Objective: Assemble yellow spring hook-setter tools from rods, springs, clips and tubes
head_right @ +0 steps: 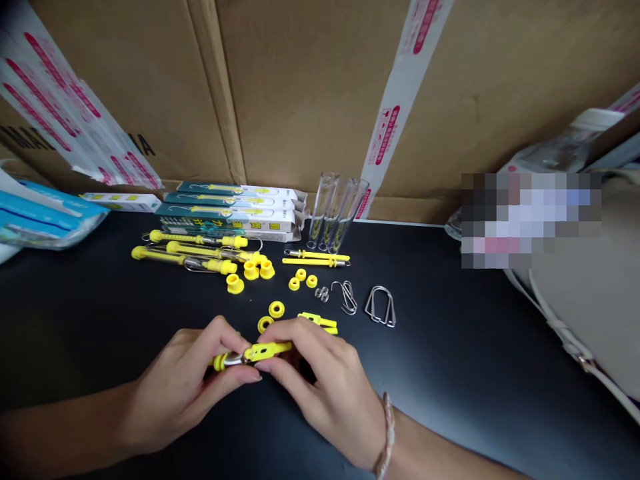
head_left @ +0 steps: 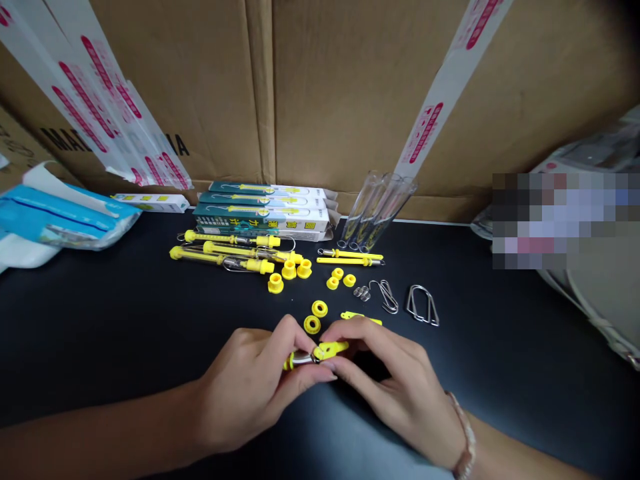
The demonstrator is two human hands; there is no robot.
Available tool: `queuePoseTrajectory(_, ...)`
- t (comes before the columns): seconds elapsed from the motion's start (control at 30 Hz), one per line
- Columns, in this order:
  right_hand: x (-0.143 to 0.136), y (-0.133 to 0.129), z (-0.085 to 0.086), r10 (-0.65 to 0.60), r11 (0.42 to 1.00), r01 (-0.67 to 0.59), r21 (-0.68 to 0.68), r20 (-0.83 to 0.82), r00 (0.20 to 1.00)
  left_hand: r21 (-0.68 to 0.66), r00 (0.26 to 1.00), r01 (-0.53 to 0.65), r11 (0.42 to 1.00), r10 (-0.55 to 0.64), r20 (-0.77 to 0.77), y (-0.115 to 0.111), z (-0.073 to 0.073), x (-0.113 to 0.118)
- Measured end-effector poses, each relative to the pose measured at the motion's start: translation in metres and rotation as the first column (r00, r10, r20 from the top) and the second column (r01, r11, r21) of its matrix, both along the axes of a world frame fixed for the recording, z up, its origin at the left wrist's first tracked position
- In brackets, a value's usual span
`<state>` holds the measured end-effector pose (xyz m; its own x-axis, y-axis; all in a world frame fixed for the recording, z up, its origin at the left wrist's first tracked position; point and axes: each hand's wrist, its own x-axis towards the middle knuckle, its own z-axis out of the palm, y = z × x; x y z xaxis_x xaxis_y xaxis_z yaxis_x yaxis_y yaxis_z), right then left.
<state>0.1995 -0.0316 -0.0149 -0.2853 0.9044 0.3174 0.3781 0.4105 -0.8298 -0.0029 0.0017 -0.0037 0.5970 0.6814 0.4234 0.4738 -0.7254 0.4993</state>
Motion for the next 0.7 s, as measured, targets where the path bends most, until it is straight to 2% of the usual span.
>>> queuePoseTrajectory(0.07, 0.0001, 0.0002, 0.0024, -0.012, 0.995, 0.009, 0.100, 0.030, 0.999, -0.009, 1.000, 0.009, 1.000, -0.009, 0.001, -0.0001, -0.0015, -0.0010)
queuePoseTrajectory(0.13, 0.0000, 0.0005, 0.0043, -0.018, 0.991, 0.013, 0.131, 0.036, 0.999, -0.011, 1.000, 0.007, 1.000, -0.007, 0.011, -0.0001, -0.0029, -0.0011)
queuePoseTrajectory(0.27, 0.0000, 0.0012, 0.0059, -0.019, 0.993, 0.016, 0.117, 0.022, 1.000, -0.021, 1.000, 0.000, 1.000, 0.001, 0.029, -0.0009, -0.0035, 0.0010)
queuePoseTrajectory(0.5, 0.0010, 0.0010, 0.0041, 0.039, 0.993, -0.035, 0.110, -0.033, 0.999, 0.073, 0.999, -0.038, 0.997, 0.038, 0.000, -0.0011, -0.0028, 0.0016)
queuePoseTrajectory(0.7, 0.0029, 0.0029, 0.0061, 0.053, 0.992, -0.054, 0.116, 0.010, 0.999, 0.073, 0.999, -0.027, 0.997, 0.030, -0.038, -0.0005, -0.0058, 0.0015)
